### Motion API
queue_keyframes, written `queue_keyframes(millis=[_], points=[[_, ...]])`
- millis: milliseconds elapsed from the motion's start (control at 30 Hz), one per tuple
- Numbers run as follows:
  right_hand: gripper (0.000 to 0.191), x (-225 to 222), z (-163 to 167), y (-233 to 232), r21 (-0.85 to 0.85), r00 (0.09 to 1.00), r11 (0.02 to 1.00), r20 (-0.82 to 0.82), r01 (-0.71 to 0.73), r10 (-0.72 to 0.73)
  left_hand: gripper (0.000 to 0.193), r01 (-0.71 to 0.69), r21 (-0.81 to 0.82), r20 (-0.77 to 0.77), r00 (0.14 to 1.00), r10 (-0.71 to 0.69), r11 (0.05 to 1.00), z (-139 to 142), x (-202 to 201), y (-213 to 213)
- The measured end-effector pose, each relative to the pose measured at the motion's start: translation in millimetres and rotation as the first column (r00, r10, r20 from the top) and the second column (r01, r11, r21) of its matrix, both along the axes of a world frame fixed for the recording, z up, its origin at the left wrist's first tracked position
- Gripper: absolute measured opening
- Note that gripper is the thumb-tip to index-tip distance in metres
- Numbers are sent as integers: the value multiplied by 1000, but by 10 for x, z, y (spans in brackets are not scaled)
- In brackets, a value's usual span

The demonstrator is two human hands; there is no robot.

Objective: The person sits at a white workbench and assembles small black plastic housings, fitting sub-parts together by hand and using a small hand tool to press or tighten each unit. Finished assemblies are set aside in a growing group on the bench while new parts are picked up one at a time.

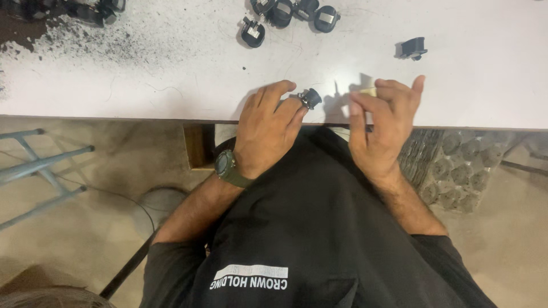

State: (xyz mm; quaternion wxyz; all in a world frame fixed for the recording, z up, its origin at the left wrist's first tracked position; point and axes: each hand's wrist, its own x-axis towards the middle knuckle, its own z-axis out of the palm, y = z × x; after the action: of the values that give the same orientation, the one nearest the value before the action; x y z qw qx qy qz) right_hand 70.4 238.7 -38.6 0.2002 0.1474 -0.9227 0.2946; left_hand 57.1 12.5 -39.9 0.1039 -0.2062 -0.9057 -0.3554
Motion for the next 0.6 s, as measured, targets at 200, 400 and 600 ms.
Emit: queue_keyframes(millis=[200,400,600], points=[[33,47,-134,-92,-158,985,972,-40,-174,170,20,-19,20,-45,999,20,1000,-50,27,-1],[32,18,-258,-230,-90,981,977,-2,-191,192,21,-45,28,-92,995,48,999,-62,43,-18],[32,-5,-294,-260,-85,977,974,-39,-211,208,21,-59,60,-148,987,68,996,-107,54,-5]])
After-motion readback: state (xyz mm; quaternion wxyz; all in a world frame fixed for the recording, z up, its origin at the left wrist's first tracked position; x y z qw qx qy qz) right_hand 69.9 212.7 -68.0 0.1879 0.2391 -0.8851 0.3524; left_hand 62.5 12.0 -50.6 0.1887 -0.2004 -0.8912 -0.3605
